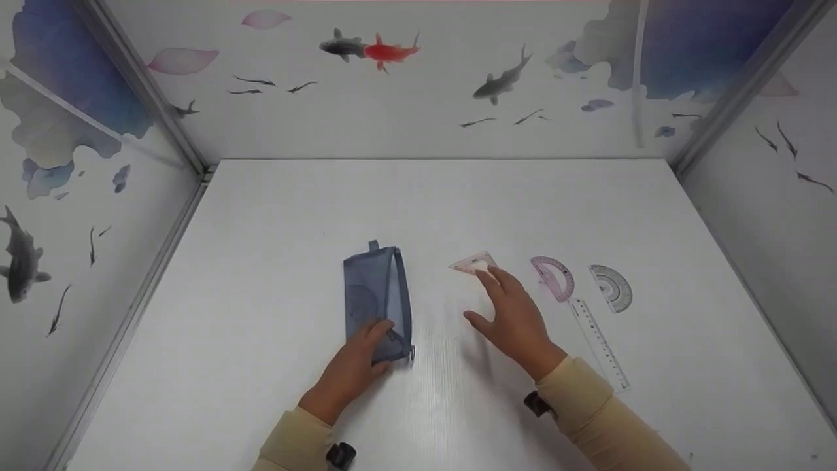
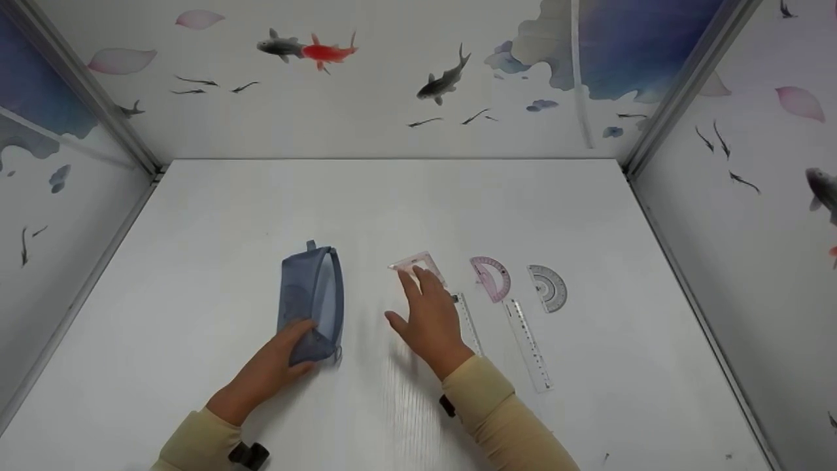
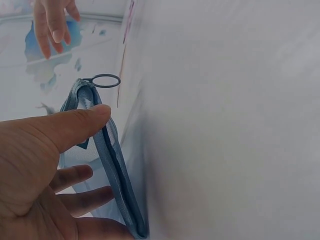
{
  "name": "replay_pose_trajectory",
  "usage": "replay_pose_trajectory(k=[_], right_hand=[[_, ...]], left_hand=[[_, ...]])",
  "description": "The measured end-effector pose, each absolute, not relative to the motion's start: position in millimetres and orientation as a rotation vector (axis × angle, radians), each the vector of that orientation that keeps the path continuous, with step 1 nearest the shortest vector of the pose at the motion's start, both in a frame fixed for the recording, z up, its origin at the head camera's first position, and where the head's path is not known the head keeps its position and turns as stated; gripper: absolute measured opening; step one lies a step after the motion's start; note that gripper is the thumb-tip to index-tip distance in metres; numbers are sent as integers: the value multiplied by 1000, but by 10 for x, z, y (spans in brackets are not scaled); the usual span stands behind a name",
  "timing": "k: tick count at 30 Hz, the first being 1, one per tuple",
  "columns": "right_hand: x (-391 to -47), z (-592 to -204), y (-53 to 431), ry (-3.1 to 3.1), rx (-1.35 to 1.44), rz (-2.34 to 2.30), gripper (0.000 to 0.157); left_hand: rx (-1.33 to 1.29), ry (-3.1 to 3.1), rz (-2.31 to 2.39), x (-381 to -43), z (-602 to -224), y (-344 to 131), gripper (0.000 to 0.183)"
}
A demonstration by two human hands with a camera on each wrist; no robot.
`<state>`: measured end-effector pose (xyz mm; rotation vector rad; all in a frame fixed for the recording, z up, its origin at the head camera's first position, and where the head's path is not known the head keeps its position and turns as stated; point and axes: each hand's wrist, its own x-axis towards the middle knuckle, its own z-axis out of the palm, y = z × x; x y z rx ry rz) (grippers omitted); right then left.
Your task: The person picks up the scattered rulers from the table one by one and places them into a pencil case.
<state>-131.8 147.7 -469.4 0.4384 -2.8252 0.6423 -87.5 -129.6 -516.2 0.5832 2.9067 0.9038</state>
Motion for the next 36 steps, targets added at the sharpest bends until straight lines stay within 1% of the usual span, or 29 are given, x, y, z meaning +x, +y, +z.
replay_pose_trajectory(k=[9, 20, 29, 36], right_hand=[[-1295, -4724, 1639, -2858, 419, 603, 73], [-1271, -4758, 1805, -2971, 288, 636, 76], [-1251, -4817, 1922, -2961, 274, 663, 75], [-1231, -4886, 1984, -2994, 207, 689, 77]], left_hand=[[545, 2868, 906, -856, -5153, -1279, 65], [539, 2858, 916, -843, -5170, -1307, 64], [553, 2860, 921, -848, -5164, -1308, 63], [559, 2875, 921, -847, -5158, -1302, 64]])
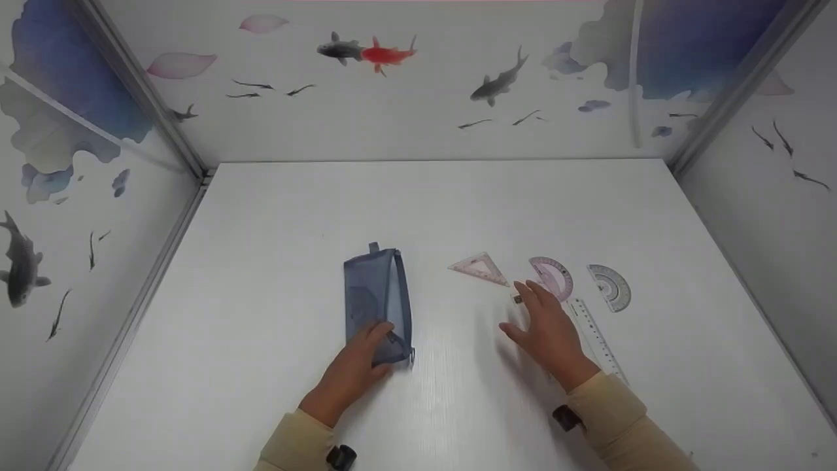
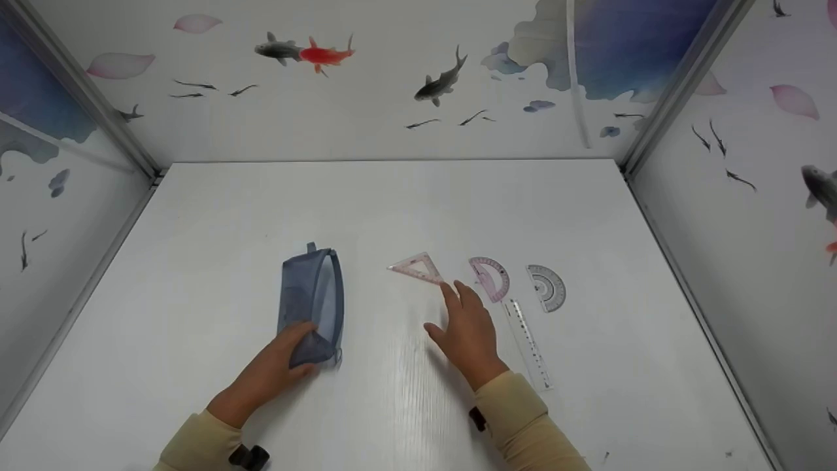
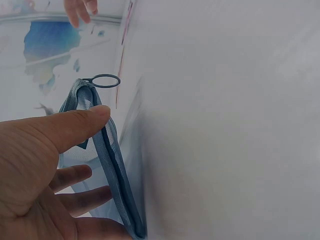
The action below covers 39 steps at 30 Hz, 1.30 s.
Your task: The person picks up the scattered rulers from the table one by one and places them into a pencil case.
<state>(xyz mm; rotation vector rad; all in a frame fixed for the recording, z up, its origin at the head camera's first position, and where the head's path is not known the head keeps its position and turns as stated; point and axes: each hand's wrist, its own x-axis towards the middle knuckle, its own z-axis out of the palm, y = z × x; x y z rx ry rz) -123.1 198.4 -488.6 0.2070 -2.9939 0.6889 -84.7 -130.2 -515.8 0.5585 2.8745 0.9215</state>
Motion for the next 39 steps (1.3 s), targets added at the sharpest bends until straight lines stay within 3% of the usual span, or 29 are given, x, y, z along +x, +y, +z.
replay_pose_trajectory(k=[39], right_hand=[[-1109, -5043, 2245, -3153, 52, 849, 85]], left_hand=[[571, 2880, 921, -861, -5158, -1304, 64]])
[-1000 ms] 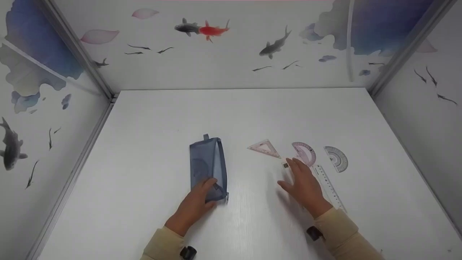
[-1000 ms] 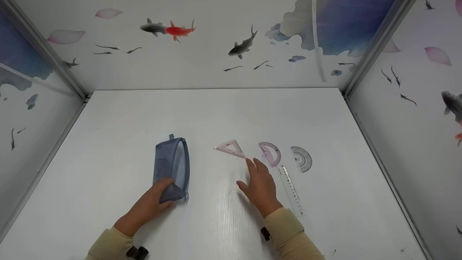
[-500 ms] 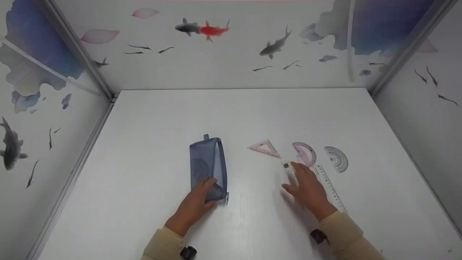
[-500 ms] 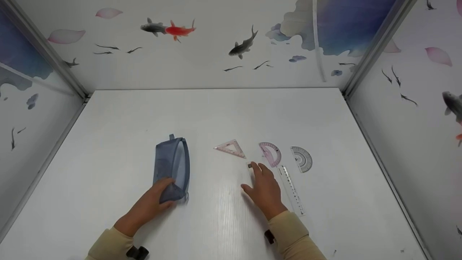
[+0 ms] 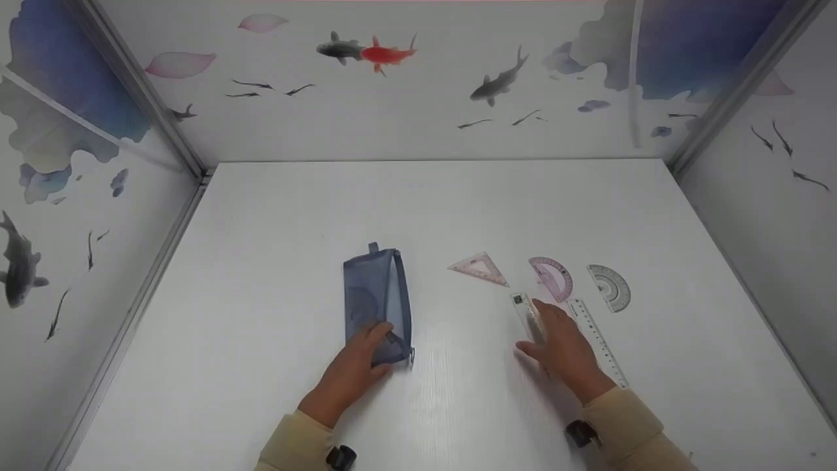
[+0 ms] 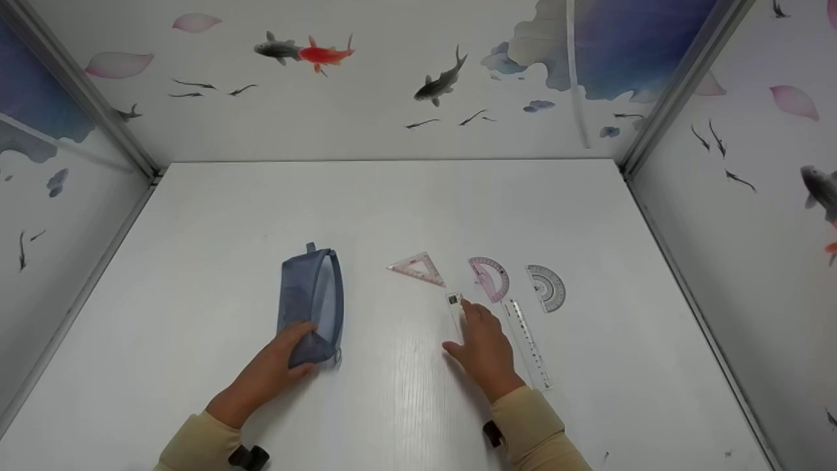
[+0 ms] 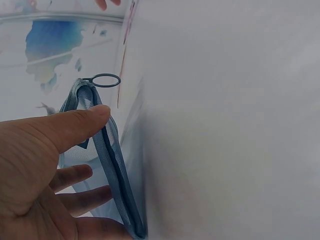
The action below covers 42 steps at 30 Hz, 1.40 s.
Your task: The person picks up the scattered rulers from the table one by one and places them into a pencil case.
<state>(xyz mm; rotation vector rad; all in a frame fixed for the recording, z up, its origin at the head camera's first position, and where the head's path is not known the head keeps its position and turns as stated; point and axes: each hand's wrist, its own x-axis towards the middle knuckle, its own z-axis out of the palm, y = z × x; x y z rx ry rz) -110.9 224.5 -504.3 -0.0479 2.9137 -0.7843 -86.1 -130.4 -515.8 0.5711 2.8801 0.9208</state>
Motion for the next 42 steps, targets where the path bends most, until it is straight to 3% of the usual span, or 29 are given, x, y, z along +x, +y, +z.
replay_pose_trajectory(k=[20, 42], right_hand=[[-1078, -5096, 2341, 2831, 90, -837, 85], [-1106, -5116, 2360, 2806, 158, -844, 67]], left_hand=[[559, 2864, 935, -872, -5158, -1303, 64], [529, 2837, 940, -869, -5144, -1307, 64]])
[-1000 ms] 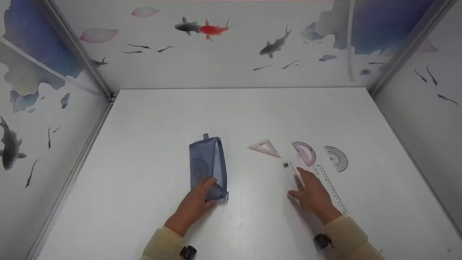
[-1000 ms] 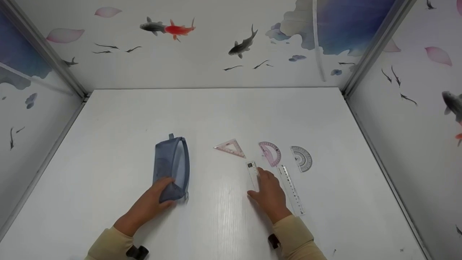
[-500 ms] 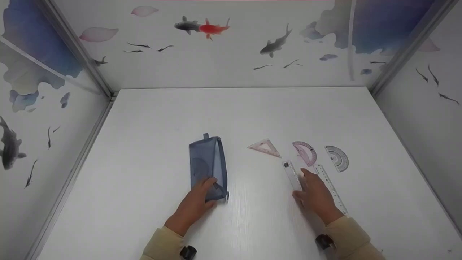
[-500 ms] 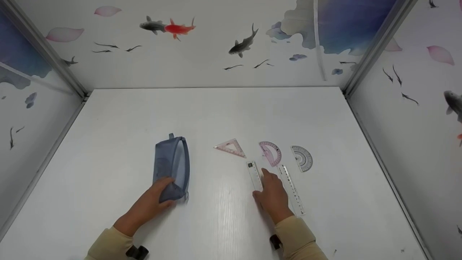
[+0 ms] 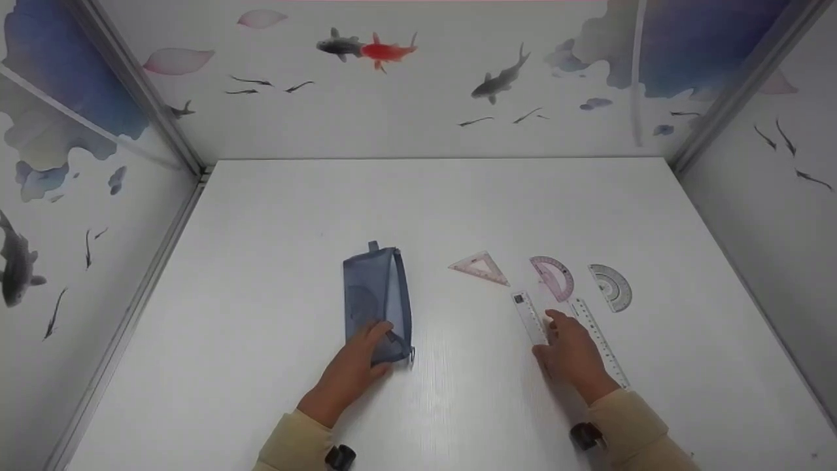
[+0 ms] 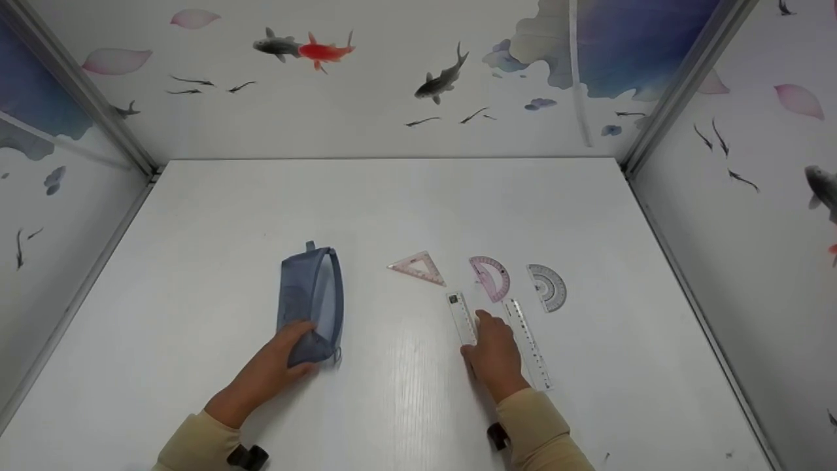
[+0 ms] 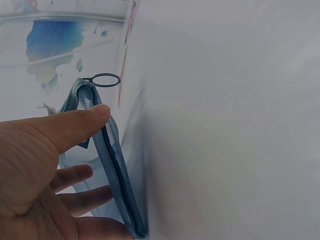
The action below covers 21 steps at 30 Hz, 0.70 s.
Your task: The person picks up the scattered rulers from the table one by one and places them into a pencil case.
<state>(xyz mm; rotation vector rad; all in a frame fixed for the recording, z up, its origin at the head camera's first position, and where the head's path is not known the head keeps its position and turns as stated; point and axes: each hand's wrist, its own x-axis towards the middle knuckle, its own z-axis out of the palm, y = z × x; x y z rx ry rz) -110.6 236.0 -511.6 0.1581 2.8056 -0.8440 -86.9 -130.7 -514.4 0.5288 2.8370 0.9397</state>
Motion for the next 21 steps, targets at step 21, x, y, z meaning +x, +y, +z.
replay_pose_trajectory(k=[21], right_hand=[[-1133, -5098, 2373, 2774, 233, -792, 57]], left_hand=[[535, 2850, 943, -866, -5153, -1314, 63]])
